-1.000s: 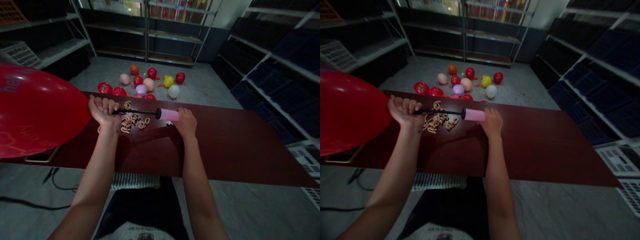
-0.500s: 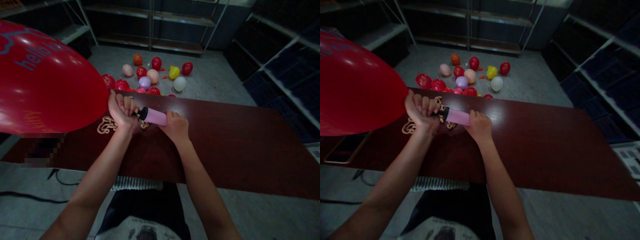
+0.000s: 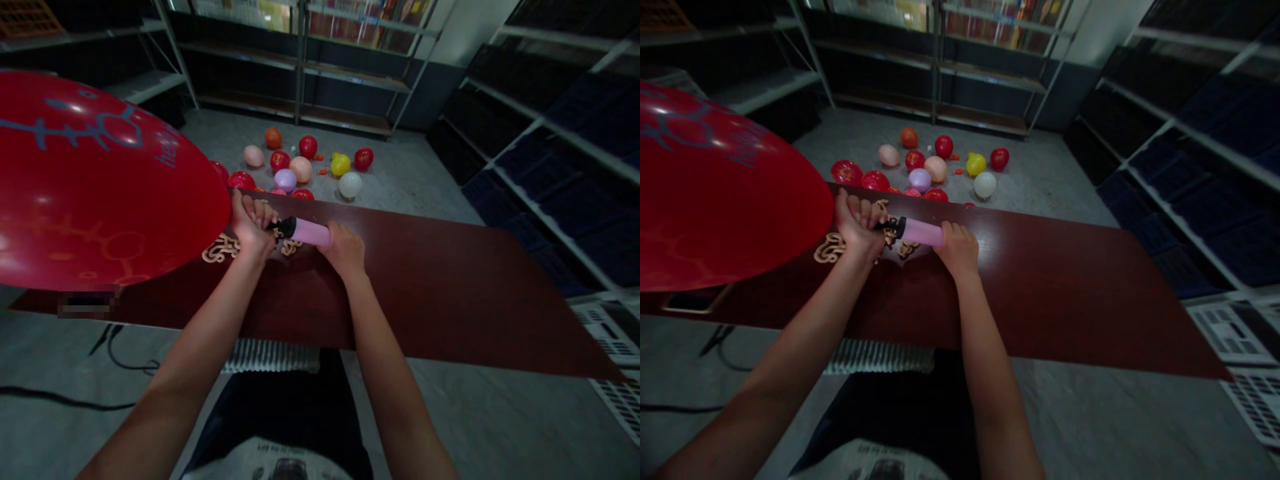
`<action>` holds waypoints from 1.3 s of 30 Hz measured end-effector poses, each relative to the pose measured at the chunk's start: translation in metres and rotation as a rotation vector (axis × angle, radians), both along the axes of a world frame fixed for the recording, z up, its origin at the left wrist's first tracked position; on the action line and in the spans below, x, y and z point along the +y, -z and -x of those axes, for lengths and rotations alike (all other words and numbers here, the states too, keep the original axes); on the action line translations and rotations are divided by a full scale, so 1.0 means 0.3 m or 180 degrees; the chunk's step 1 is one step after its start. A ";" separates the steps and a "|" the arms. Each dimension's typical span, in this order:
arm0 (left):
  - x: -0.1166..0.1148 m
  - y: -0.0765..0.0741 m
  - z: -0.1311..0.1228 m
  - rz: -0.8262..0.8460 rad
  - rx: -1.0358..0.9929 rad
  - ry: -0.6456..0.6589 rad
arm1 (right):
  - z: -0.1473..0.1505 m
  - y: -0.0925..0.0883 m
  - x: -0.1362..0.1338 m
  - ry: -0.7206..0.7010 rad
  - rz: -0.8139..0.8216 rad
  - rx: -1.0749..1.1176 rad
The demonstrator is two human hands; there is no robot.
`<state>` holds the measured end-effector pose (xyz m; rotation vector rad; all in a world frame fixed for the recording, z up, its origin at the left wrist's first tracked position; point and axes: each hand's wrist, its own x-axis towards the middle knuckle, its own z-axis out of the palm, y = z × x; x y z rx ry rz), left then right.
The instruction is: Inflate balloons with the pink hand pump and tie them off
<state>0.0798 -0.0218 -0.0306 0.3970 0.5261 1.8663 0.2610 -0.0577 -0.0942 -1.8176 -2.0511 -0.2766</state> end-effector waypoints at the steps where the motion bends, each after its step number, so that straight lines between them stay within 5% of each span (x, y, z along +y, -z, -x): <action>1: 0.002 0.004 0.005 0.0000 -0.0022 -0.0005 | -0.009 0.000 0.000 0.0033 0.0005 -0.0021; 17: 0.001 -0.020 0.178 -0.0137 0.0360 -0.0314 | -0.182 -0.035 -0.021 0.0311 -0.0064 -0.0011; 23: -0.016 -0.057 0.148 -0.0074 0.0071 -0.0501 | -0.137 -0.050 -0.025 0.0371 0.0099 -0.0129; 33: -0.046 -0.024 0.017 -0.0033 0.0226 -0.0223 | 0.035 -0.075 -0.051 0.0075 0.0161 -0.0184; 39: -0.039 -0.021 -0.010 0.0031 0.0141 -0.0157 | 0.051 -0.049 -0.040 0.0036 0.0107 -0.0064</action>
